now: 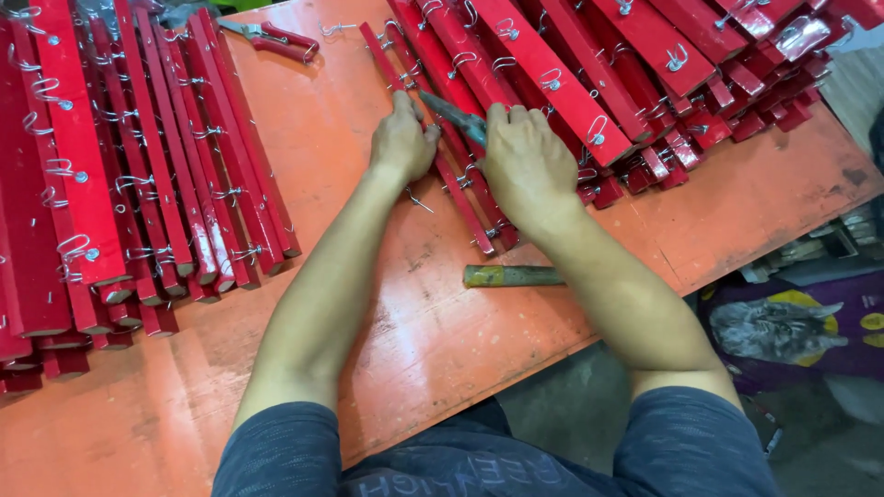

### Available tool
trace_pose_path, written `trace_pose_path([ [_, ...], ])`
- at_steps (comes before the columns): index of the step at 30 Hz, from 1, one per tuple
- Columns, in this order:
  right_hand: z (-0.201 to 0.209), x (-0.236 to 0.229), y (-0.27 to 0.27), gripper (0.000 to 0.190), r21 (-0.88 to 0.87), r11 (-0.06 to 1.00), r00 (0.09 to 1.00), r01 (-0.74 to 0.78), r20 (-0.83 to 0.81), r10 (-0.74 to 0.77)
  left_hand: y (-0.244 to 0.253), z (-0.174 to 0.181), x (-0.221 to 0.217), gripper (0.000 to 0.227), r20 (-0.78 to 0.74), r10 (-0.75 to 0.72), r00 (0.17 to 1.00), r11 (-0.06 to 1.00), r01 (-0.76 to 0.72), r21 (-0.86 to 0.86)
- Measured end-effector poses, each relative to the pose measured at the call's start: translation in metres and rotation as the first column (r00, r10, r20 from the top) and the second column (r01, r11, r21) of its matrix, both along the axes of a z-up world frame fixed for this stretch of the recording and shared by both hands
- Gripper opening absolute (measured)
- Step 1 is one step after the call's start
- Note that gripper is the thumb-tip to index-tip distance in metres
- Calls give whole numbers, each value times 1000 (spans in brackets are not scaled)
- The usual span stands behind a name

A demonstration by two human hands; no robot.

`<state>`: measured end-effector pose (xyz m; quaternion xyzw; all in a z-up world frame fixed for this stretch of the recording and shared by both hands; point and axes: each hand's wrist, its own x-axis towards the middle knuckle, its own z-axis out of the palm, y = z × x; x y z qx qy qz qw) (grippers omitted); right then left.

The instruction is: Assembling metal hooks onto red wooden bars using pliers at a workbench.

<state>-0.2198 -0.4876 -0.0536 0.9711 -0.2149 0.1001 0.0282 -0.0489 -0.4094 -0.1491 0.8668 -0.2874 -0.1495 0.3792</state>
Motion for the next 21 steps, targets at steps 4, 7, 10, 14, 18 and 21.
trace_pose_path([
  [4, -15, 4, -8, 42, -34, 999, 1000, -15, 2, 15, 1, -1, -2, 28, 5, 9, 1000, 999, -9, -53],
  [7, -20, 7, -19, 23, -19, 1000, 999, -19, 35, 19, 1, -5, 1, 27, 51, 11, 999, 1000, -11, -16],
  [10, 22, 1, -10, 15, 169, 983, 998, 71, -13, -69, -11, -4, 9, 20, 198, 30, 980, 999, -26, -22],
  [14, 27, -9, -48, 7, -13, 998, 993, 63, 99, -61, -20, 33, -9, 15, 250, 48, 967, 982, 0, -189],
  [18, 67, -28, -63, 14, 4, 982, 979, 188, 73, -188, -44, 60, -21, 11, 247, -53, 968, 940, 132, -314],
  [21, 77, -47, -69, 18, 59, 958, 960, 280, -12, -280, -68, 62, -21, 25, 152, -115, 982, 951, 153, -267],
])
